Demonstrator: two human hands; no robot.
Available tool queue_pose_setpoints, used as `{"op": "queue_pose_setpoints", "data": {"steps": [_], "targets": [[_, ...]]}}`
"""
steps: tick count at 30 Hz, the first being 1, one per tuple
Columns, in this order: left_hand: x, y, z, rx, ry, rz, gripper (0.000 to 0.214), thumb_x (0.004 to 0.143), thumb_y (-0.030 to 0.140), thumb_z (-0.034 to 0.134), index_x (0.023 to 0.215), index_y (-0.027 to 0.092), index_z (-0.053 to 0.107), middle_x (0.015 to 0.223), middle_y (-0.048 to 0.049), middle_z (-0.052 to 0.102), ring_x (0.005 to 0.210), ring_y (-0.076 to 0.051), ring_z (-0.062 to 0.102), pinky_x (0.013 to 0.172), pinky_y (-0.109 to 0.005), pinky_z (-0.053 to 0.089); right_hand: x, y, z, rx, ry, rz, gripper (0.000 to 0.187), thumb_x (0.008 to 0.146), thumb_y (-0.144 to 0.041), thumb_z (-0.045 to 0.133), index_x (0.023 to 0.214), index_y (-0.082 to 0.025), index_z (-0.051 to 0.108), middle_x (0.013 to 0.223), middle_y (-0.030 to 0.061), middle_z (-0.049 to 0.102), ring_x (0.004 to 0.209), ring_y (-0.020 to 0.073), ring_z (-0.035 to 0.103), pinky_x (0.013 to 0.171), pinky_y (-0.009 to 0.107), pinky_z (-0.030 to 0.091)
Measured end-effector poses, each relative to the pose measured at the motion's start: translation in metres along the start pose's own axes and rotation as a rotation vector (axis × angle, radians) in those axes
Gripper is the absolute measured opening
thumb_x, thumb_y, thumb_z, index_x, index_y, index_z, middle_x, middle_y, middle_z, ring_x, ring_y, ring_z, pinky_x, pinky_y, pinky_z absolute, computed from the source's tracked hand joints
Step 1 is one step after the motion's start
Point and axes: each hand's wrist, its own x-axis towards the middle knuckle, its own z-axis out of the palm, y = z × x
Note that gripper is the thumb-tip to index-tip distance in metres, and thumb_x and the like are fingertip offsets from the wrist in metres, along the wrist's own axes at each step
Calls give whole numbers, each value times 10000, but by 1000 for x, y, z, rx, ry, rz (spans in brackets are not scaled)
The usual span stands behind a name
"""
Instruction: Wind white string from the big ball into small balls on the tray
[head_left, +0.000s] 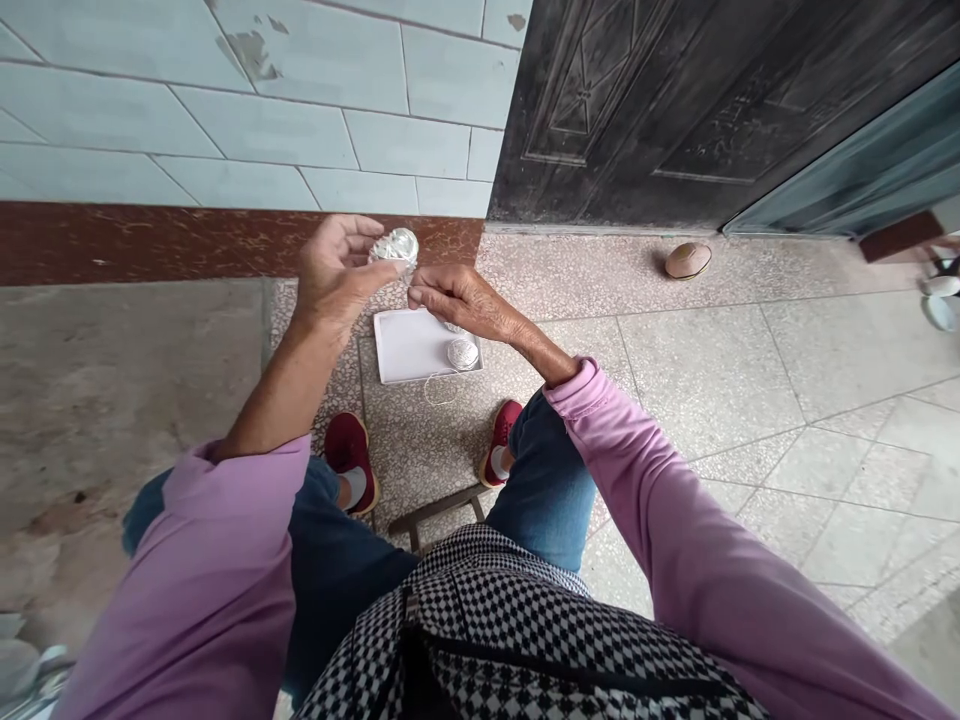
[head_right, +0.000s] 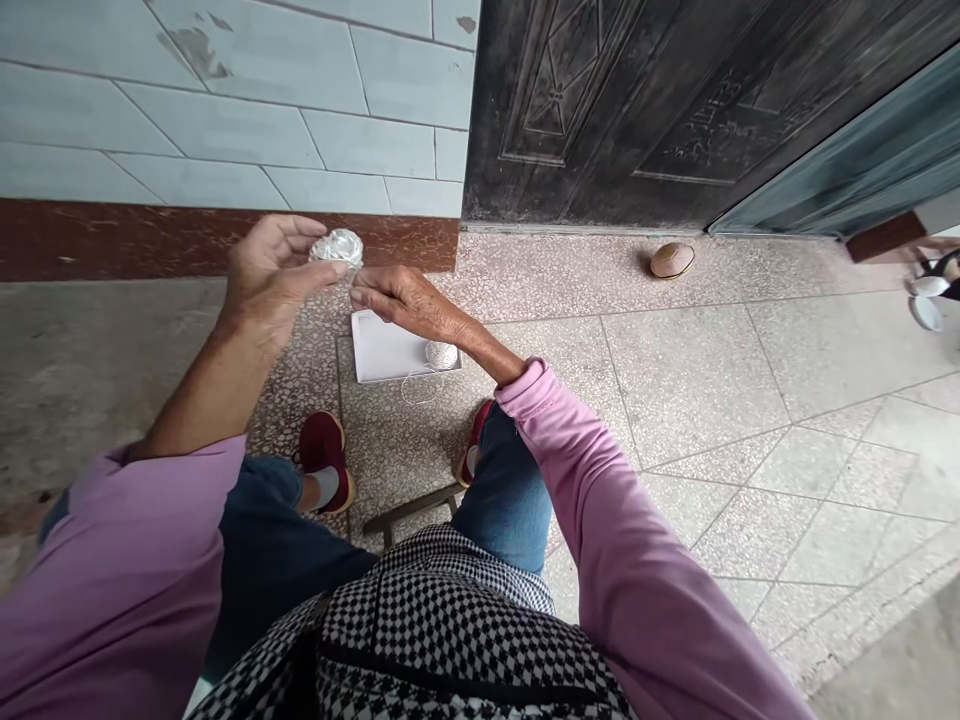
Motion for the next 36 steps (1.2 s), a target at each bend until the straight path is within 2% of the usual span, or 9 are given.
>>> {"op": "queue_pose_setpoints", "data": {"steps": [5, 8, 10, 13, 17, 21, 25, 30, 36], "targets": [[-18, 17, -6, 206, -229, -75, 479, 678, 202, 1051, 1128, 163, 892, 1045, -81, 891, 974, -263, 747, 1036, -476, 665, 6, -4, -12, 45, 207, -9, 603, 1374, -683, 705, 960, -253, 623, 814, 2, 528, 868, 207, 547, 786, 315, 482], [-33, 30, -9, 68, -389, -164, 474, 714, 311, 1054, 1144, 156, 932, 1070, -109, 917, 958, -265, 778, 943, -434, 675, 10, -1, -17, 66, 283, 29, 618, 1384, -633, 714, 913, -263, 563, 775, -5, 492, 839, 193, 523, 739, 299, 444], [-40, 36, -11, -62, -427, -195, 467, 720, 345, 1053, 1135, 168, 934, 1097, -119, 918, 968, -270, 811, 900, -409, 691, 12, 1, -14, 95, 281, 45, 634, 1375, -612, 742, 888, -267, 529, 751, -20, 462, 781, 178, 489, 684, 283, 410], [-41, 38, -13, -211, -361, -177, 413, 729, 325, 1047, 1088, 210, 878, 1110, -106, 886, 1066, -315, 861, 950, -448, 748, 12, 1, -2, 157, 233, 49, 624, 1353, -606, 791, 899, -268, 529, 729, -46, 444, 699, 156, 432, 622, 272, 370], [-33, 32, -16, -284, -223, -100, 395, 781, 321, 1060, 1037, 241, 770, 1104, -105, 847, 1171, -343, 865, 989, -461, 764, 8, -3, 17, 221, 179, 19, 487, 1398, -537, 717, 1021, -243, 626, 719, -79, 456, 647, 137, 388, 611, 273, 345], [-22, 21, -11, -209, -119, -25, 462, 725, 276, 1075, 1005, 252, 708, 1062, -71, 856, 1039, -280, 830, 868, -378, 705, 1, -7, 30, 151, 150, 15, 474, 1398, -522, 731, 1051, -204, 679, 732, -83, 507, 676, 123, 413, 646, 261, 348], [-15, 15, -2, 36, -40, 76, 449, 647, 160, 1006, 943, 250, 680, 911, -20, 787, 869, -224, 737, 812, -354, 635, -7, -6, 36, 55, 130, 20, 587, 1376, -633, 751, 994, -190, 701, 721, -75, 502, 690, 121, 437, 653, 248, 354], [-25, 12, 1, 223, -102, 155, 414, 610, 171, 1006, 870, 264, 696, 827, 9, 721, 829, -235, 661, 833, -377, 613, -22, -11, 31, 96, 131, 26, 591, 1361, -678, 761, 1023, -201, 678, 725, -82, 524, 624, 100, 441, 590, 236, 376], [-66, 13, 7, 282, -321, 119, 312, 586, 195, 967, 820, 273, 777, 823, -31, 745, 856, -300, 707, 839, -436, 626, -46, -22, 15, 63, 157, 126, 515, 1375, -427, 777, 918, -227, 651, 678, -45, 577, 630, 117, 498, 613, 277, 413]]}}
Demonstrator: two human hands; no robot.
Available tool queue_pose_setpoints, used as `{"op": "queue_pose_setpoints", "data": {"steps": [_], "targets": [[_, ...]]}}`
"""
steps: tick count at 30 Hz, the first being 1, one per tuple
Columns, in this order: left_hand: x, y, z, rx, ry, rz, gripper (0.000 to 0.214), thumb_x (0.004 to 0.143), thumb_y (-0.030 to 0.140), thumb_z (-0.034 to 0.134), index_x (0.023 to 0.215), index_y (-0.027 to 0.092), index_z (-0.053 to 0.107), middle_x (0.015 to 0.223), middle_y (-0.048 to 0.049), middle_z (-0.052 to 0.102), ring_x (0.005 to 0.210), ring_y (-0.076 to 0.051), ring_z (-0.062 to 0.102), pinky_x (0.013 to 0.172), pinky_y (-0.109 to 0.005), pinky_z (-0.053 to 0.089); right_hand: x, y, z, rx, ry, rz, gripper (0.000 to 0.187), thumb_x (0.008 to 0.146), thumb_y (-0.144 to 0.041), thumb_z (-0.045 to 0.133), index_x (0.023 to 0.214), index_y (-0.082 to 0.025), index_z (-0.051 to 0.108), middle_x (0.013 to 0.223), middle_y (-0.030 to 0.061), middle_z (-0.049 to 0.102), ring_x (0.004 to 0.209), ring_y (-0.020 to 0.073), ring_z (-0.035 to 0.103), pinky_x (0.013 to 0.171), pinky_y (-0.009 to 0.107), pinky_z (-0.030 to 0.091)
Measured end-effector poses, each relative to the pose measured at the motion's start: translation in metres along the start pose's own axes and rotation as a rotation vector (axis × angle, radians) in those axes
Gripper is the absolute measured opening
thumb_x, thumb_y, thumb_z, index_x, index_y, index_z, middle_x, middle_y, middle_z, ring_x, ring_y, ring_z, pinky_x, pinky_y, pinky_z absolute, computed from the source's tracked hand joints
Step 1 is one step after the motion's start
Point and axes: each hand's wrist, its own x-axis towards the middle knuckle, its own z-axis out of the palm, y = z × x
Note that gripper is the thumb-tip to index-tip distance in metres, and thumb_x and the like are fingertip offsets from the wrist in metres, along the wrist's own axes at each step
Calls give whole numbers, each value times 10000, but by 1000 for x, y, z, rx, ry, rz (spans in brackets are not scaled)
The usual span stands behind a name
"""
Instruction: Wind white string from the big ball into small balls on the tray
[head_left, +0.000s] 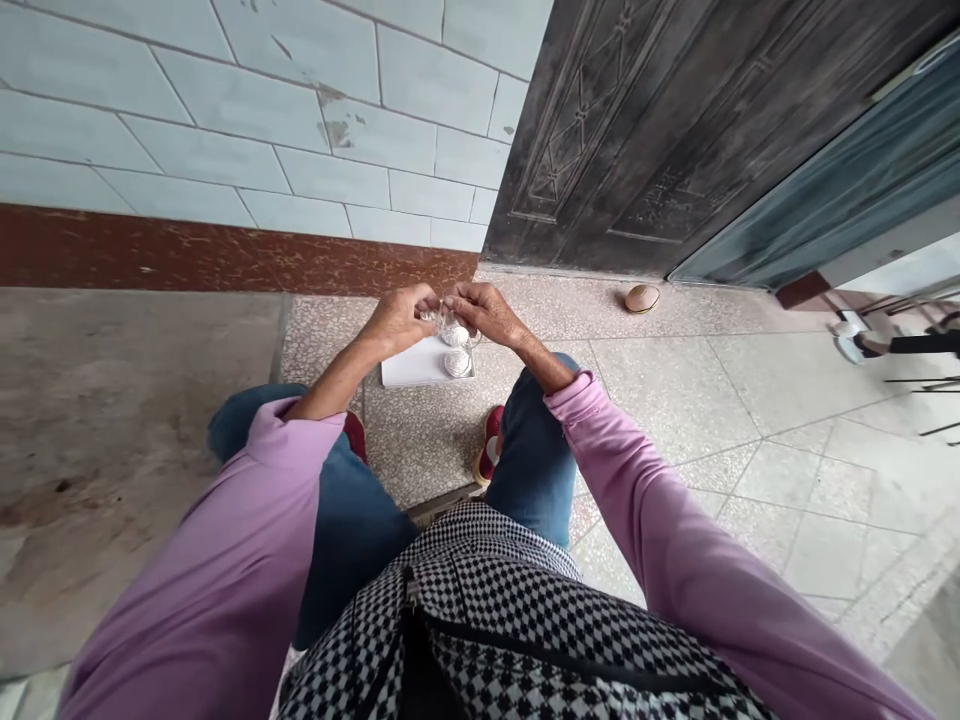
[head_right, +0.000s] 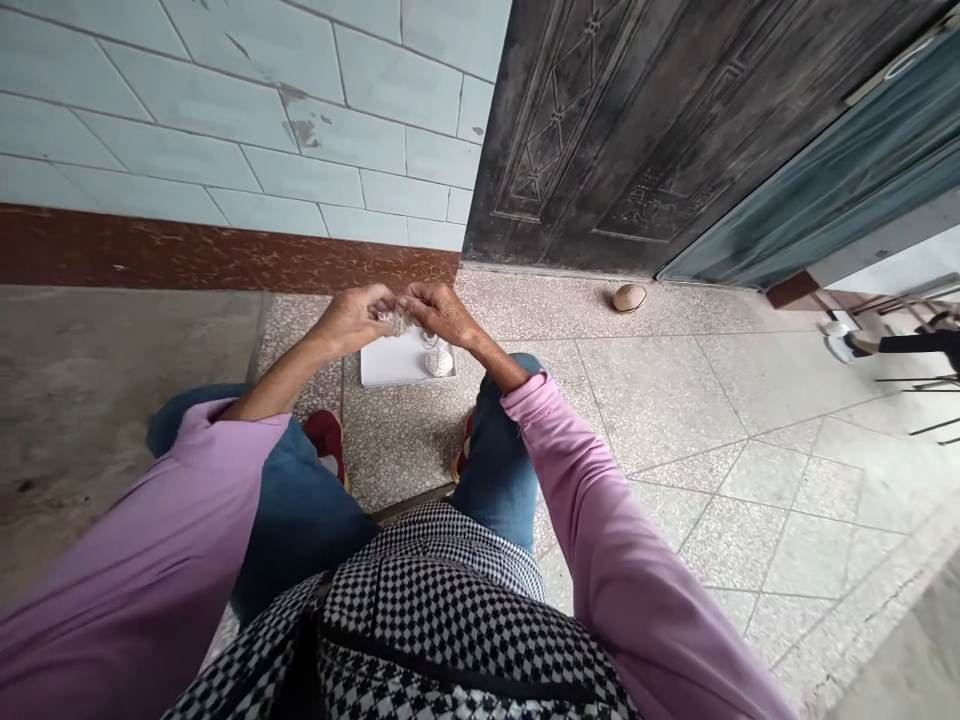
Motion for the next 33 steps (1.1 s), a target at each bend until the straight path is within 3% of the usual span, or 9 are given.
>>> {"op": "queue_pose_setpoints", "data": {"steps": [3, 5, 7, 11, 15, 19, 24, 29, 33], "targets": [[-18, 12, 1, -115, -182, -89, 383, 544, 185, 991, 878, 259, 819, 869, -35, 789, 876, -290, 739, 839, -419, 618, 1, 7, 0, 15, 25, 27, 513, 1359, -342, 788, 886, -221, 633, 628, -69, 520, 602, 110, 426, 574, 268, 324], [-28, 21, -4, -209, -226, -152, 449, 562, 231, 1051, 960, 237, 843, 941, -55, 835, 932, -284, 760, 893, -423, 622, 7, 12, 4, 69, 33, 31, 499, 1359, -284, 765, 888, -211, 617, 620, -85, 491, 594, 99, 379, 555, 251, 262], [-37, 30, -14, -312, -149, -182, 525, 584, 289, 1091, 1037, 226, 833, 1023, -73, 862, 1009, -283, 766, 957, -440, 621, 12, 15, 9, 173, 29, 22, 473, 1378, -291, 731, 929, -210, 605, 620, -103, 456, 584, 91, 340, 538, 235, 221], [-48, 43, -40, -507, 137, -133, 657, 584, 387, 1109, 1121, 281, 746, 1138, -67, 823, 1182, -311, 723, 1025, -496, 606, 13, 13, 10, 439, -46, 36, 407, 1414, -425, 701, 1071, -234, 594, 626, -168, 312, 554, 93, 189, 506, 222, 176], [-53, 43, -57, -492, 188, -111, 729, 617, 604, 1131, 1163, 307, 752, 1140, -72, 770, 1218, -316, 633, 1083, -548, 565, 13, 13, 11, 546, -115, 54, 332, 1441, -285, 594, 1113, -236, 598, 649, -173, 271, 583, 98, 133, 529, 230, 178], [-48, 26, -50, -489, 257, -118, 746, 617, 709, 1111, 1114, 285, 753, 1122, -80, 780, 1274, -320, 636, 1151, -546, 578, 25, 23, 26, 392, -34, -43, 376, 1392, -285, 647, 1022, -218, 624, 611, -150, 329, 564, 104, 210, 524, 230, 171], [-33, -2, -34, -468, 307, -196, 601, 676, 551, 1093, 1043, 271, 708, 1078, -56, 815, 1214, -283, 725, 1069, -462, 650, 27, 32, 38, 107, -108, -180, 400, 1324, -310, 749, 949, -189, 679, 687, -88, 458, 663, 127, 373, 647, 240, 294], [-22, -12, -12, -309, 264, -242, 536, 603, 429, 1077, 1045, 279, 815, 1027, -46, 851, 1048, -282, 774, 871, -359, 635, 7, 21, 27, -143, -132, -232, 324, 1211, -46, 658, 915, -169, 709, 810, -28, 593, 806, 156, 508, 786, 288, 369], [-25, -5, 4, -235, 92, -255, 520, 564, 381, 1124, 978, 258, 835, 954, -60, 824, 1002, -311, 790, 879, -385, 632, 9, 6, 4, -292, -75, -196, 459, 1180, -9, 737, 801, -202, 565, 789, -44, 538, 839, 148, 477, 796, 320, 324]]}}
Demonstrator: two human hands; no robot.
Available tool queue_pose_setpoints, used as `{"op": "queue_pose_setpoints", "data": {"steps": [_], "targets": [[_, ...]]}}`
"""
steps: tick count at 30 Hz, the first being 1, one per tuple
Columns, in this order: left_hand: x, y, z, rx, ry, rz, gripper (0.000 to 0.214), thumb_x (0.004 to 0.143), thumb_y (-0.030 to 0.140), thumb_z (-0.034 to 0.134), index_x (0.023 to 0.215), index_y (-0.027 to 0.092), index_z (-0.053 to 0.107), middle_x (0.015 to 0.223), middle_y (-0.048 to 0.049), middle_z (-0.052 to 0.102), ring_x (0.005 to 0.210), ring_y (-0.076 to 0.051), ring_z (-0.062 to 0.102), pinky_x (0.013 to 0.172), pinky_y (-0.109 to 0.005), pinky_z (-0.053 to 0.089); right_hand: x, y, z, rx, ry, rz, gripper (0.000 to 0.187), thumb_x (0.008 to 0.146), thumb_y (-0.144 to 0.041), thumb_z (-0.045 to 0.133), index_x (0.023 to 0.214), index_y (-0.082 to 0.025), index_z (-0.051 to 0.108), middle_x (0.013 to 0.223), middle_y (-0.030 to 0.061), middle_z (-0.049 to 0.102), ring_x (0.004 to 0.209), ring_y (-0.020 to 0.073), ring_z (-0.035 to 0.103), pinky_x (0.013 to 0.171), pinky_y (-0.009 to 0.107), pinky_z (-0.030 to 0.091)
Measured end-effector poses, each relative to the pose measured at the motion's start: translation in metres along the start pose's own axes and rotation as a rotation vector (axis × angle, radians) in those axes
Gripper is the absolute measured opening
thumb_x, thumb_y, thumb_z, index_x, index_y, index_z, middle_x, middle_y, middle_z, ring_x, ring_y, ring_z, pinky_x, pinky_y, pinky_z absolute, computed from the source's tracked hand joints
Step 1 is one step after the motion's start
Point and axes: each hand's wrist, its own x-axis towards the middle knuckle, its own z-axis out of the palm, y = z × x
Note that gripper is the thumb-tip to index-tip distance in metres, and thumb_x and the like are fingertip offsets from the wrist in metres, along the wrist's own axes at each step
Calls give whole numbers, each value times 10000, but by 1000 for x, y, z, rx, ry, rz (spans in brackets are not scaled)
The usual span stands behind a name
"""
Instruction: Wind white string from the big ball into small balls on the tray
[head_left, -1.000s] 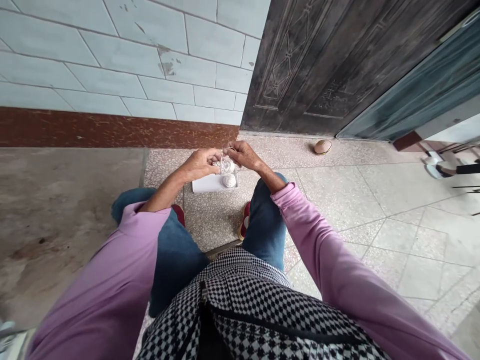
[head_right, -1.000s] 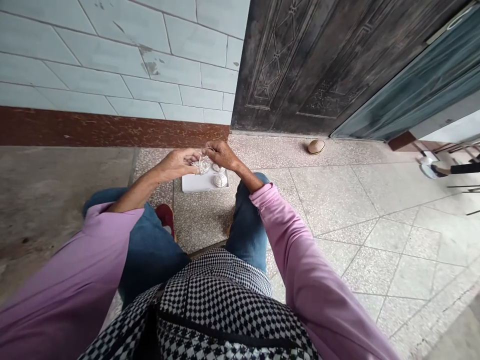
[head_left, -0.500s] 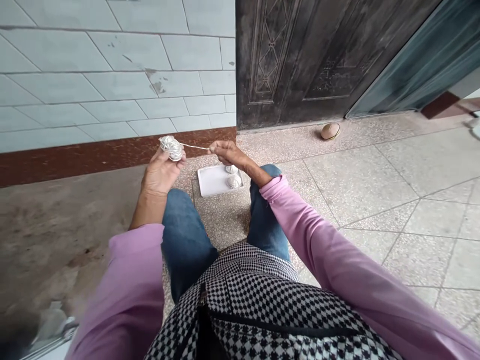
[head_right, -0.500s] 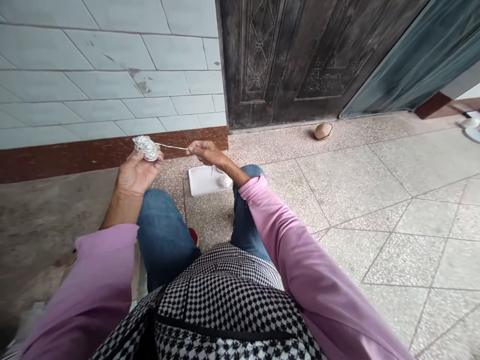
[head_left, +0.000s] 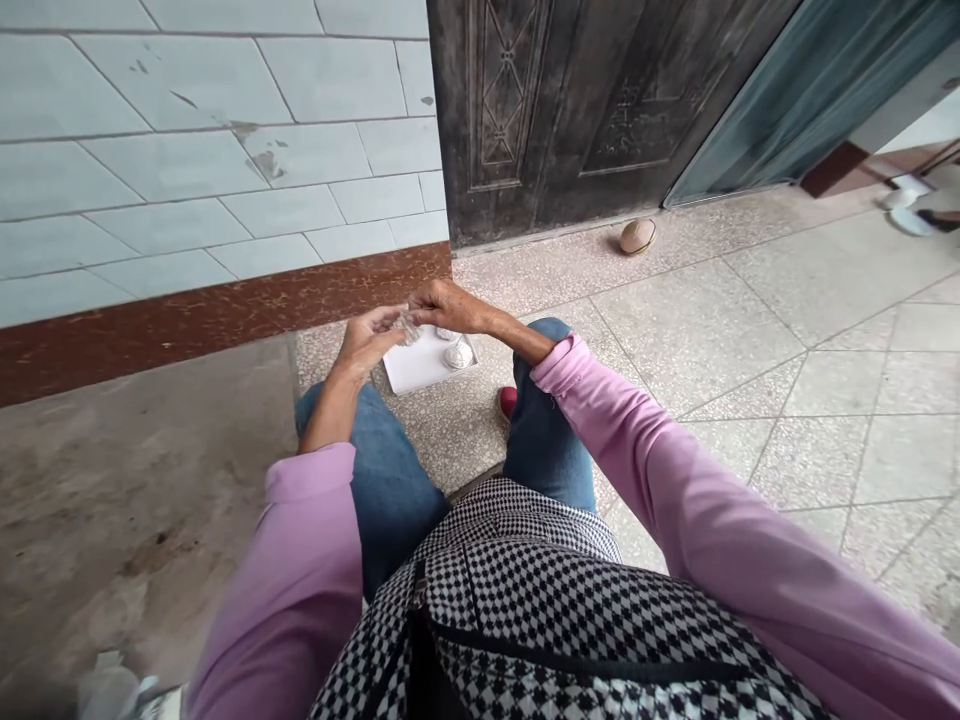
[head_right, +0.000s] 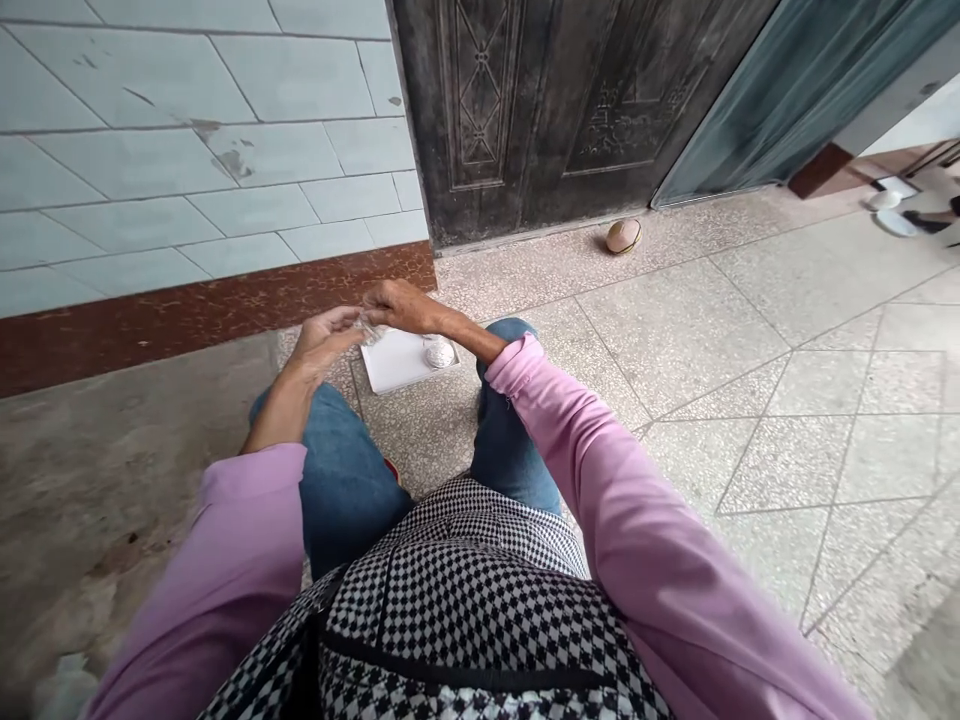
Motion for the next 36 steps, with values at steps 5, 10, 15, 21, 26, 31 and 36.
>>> {"op": "queue_pose_setpoints", "data": {"steps": [5, 10, 15, 21, 26, 31, 36], "targets": [[-12, 10, 3, -78, -262, -35, 523, 544, 402, 1131, 931, 249, 813, 964, -83, 834, 966, -316, 774, 858, -388, 615, 17, 15, -13, 133, 54, 86, 568, 1202, -11, 755, 749, -219, 483, 706, -94, 427, 797, 96, 405, 738, 273, 308], [-7, 8, -2, -202, -142, -84, 644, 525, 363, 1133, 1060, 224, 803, 971, -85, 810, 953, -301, 774, 853, -395, 619, 10, 49, 31, 563, 101, 234, 494, 1306, -153, 674, 840, -230, 531, 603, -124, 407, 570, 83, 303, 560, 220, 233], [14, -11, -2, -177, -4, -156, 671, 537, 375, 1127, 1068, 246, 739, 997, -55, 793, 943, -274, 763, 832, -374, 613, 8, 66, 81, 761, 145, 333, 529, 1324, -404, 743, 880, -267, 489, 581, -134, 358, 515, 93, 260, 497, 209, 187], [30, -30, -2, -306, 102, -151, 540, 632, 375, 1013, 1059, 268, 700, 1089, -52, 789, 997, -217, 752, 827, -293, 634, 10, 66, 83, 545, 139, 329, 380, 1293, -234, 714, 916, -195, 679, 671, -84, 477, 642, 138, 409, 665, 254, 317], [37, -38, 2, -247, 131, -121, 547, 694, 483, 985, 997, 294, 569, 1075, -60, 744, 1099, -265, 771, 926, -352, 694, -7, 60, 80, 313, 74, 260, 307, 1231, -86, 718, 942, -187, 731, 876, 5, 683, 873, 195, 614, 879, 294, 411], [37, -45, 10, -81, 195, -22, 589, 659, 408, 983, 1135, 307, 651, 1069, -11, 784, 985, -225, 757, 858, -319, 639, -9, 57, 86, 469, 25, 141, 299, 1271, -161, 721, 972, -183, 724, 833, -18, 626, 833, 184, 560, 845, 290, 418], [22, -45, 4, 44, 46, -76, 651, 586, 391, 1060, 1162, 255, 789, 961, -25, 821, 880, -237, 730, 791, -333, 573, -5, 66, 74, 535, 278, 203, 459, 1326, -425, 763, 933, -195, 711, 847, -2, 638, 850, 192, 530, 843, 307, 435]]}}
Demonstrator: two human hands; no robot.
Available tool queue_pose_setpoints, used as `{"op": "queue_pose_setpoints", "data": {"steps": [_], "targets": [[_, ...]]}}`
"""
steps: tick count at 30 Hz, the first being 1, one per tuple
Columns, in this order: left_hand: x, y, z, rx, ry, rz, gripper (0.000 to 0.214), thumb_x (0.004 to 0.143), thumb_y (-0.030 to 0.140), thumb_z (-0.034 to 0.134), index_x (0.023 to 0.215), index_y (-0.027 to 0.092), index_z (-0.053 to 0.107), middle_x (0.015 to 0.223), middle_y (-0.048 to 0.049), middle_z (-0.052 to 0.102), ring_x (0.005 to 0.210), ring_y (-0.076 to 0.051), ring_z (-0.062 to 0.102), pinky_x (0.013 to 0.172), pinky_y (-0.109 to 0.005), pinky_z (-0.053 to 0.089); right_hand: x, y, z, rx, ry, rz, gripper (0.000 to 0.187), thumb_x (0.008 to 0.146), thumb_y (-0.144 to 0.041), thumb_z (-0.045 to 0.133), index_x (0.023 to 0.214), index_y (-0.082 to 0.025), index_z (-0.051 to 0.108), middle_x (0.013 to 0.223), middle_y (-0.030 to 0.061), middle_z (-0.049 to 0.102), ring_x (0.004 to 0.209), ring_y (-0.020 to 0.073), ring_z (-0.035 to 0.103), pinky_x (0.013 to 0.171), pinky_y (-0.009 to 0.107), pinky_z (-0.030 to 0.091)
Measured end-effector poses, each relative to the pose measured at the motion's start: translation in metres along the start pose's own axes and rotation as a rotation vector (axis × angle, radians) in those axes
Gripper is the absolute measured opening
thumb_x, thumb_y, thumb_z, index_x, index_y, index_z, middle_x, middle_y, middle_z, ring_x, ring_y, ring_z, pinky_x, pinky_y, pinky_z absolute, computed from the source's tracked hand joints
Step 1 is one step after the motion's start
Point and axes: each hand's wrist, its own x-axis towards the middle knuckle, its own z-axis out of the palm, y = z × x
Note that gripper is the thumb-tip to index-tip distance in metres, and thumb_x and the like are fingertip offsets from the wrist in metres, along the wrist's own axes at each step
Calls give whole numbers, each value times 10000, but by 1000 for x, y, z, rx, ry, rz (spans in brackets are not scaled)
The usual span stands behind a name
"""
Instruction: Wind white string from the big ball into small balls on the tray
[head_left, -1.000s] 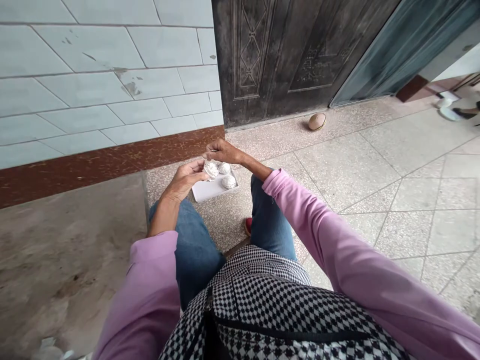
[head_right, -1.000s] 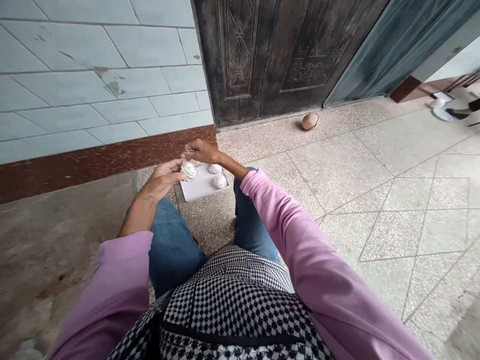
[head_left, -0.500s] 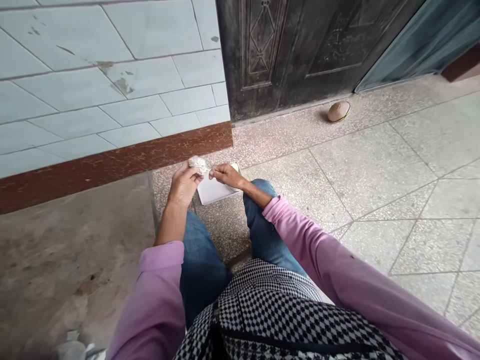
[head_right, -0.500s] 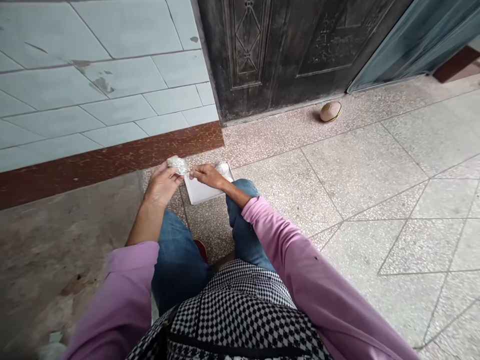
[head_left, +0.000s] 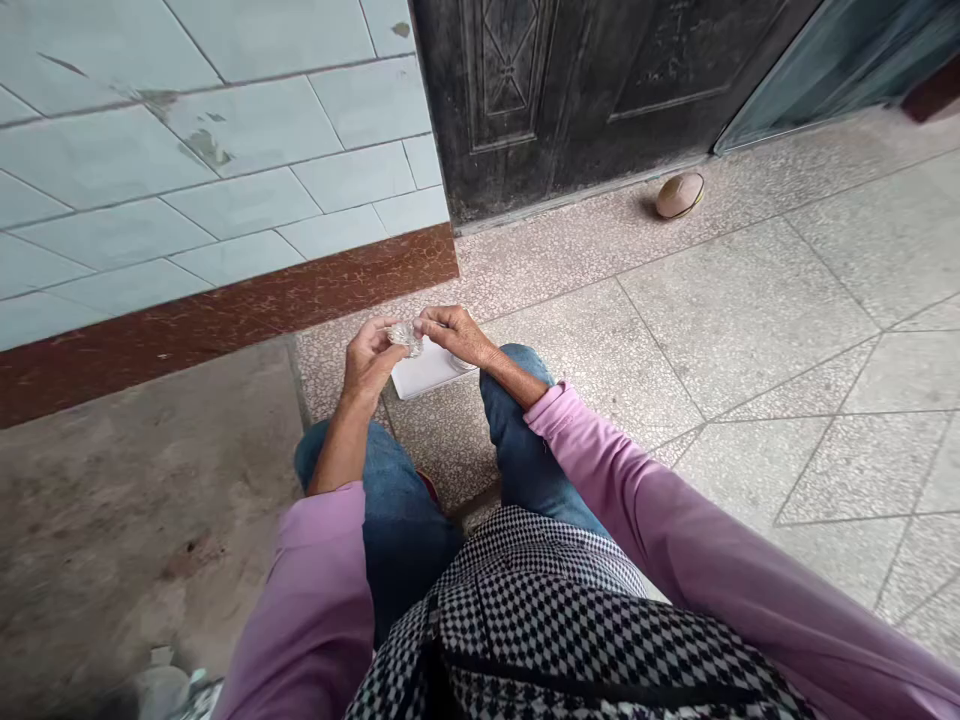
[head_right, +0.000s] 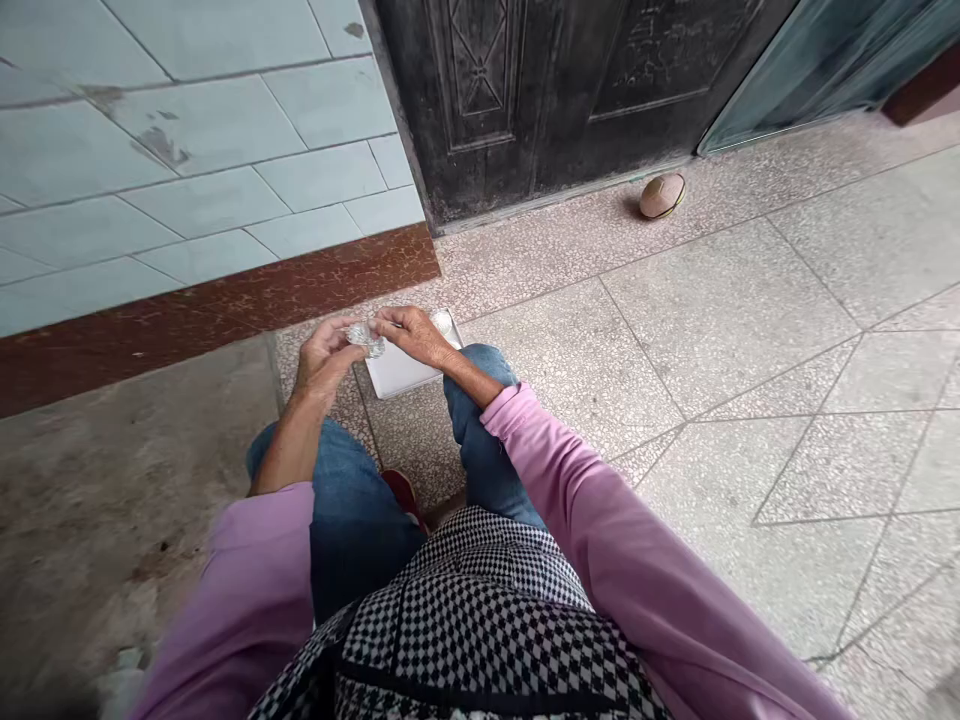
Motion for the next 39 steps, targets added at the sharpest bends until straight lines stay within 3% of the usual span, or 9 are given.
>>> {"op": "queue_pose_setpoints", "data": {"steps": [6, 11, 21, 24, 27, 31, 34, 37, 39], "targets": [[-11, 2, -7, -220, -207, -103, 698, 603, 344, 1127, 1247, 232, 884, 1002, -56, 851, 946, -257, 783, 817, -341, 627, 6, 6, -3, -65, 108, 13, 626, 1302, -656, 794, 878, -215, 659, 824, -10, 610, 876, 197, 551, 848, 316, 422], [-9, 2, 1, -348, -186, -128, 749, 600, 390, 1203, 1251, 203, 884, 1140, -106, 899, 1026, -266, 835, 896, -368, 706, 15, 16, 5, -3, 146, 30, 667, 1314, -716, 772, 889, -237, 586, 825, -26, 559, 857, 182, 521, 785, 294, 393], [-4, -3, 3, -412, -74, -54, 576, 579, 322, 1155, 1056, 210, 851, 1047, -81, 873, 941, -259, 822, 881, -395, 731, 18, 30, 11, 20, 99, 67, 482, 1349, -325, 698, 898, -230, 559, 802, -46, 520, 784, 153, 453, 740, 259, 356], [0, -2, 0, -484, -9, -14, 553, 592, 358, 1149, 1021, 227, 825, 1101, -89, 866, 1024, -259, 821, 917, -375, 732, 16, 29, 15, -24, 3, 63, 392, 1336, -239, 650, 946, -209, 615, 788, -53, 526, 760, 142, 467, 738, 250, 360], [4, -3, -3, -476, 71, 3, 501, 635, 375, 1106, 1009, 247, 798, 1117, -83, 848, 1074, -262, 807, 921, -357, 714, 10, 27, 19, -48, -198, 23, 332, 1322, -230, 653, 999, -173, 706, 754, -64, 512, 722, 135, 467, 711, 247, 348], [6, -7, -3, -258, 174, -12, 442, 620, 338, 1012, 1015, 245, 838, 988, -42, 801, 935, -236, 732, 776, -312, 598, 2, 20, 20, 91, -419, -36, 432, 1346, -432, 747, 1004, -170, 727, 711, -87, 458, 665, 118, 395, 653, 242, 304], [2, -8, -3, -40, 131, -42, 466, 582, 350, 1026, 1008, 222, 886, 826, -5, 712, 798, -211, 635, 699, -303, 474, 3, 16, 12, 222, -285, 1, 525, 1355, -598, 769, 1026, -193, 702, 695, -101, 408, 633, 113, 338, 614, 250, 251], [-6, -6, -4, -29, -75, -98, 520, 590, 404, 1070, 1047, 206, 922, 857, -36, 771, 833, -245, 695, 751, -331, 524, 9, 15, 2, 243, -9, 104, 543, 1379, -569, 736, 973, -223, 634, 665, -106, 372, 616, 121, 297, 586, 261, 216], [-10, -3, -4, -119, -173, -120, 549, 609, 430, 1097, 1077, 198, 929, 974, -81, 847, 902, -263, 745, 804, -350, 586, 13, 17, -1, 214, 70, 148, 532, 1398, -495, 702, 948, -224, 614, 656, -102, 385, 621, 123, 305, 583, 255, 224]]}}
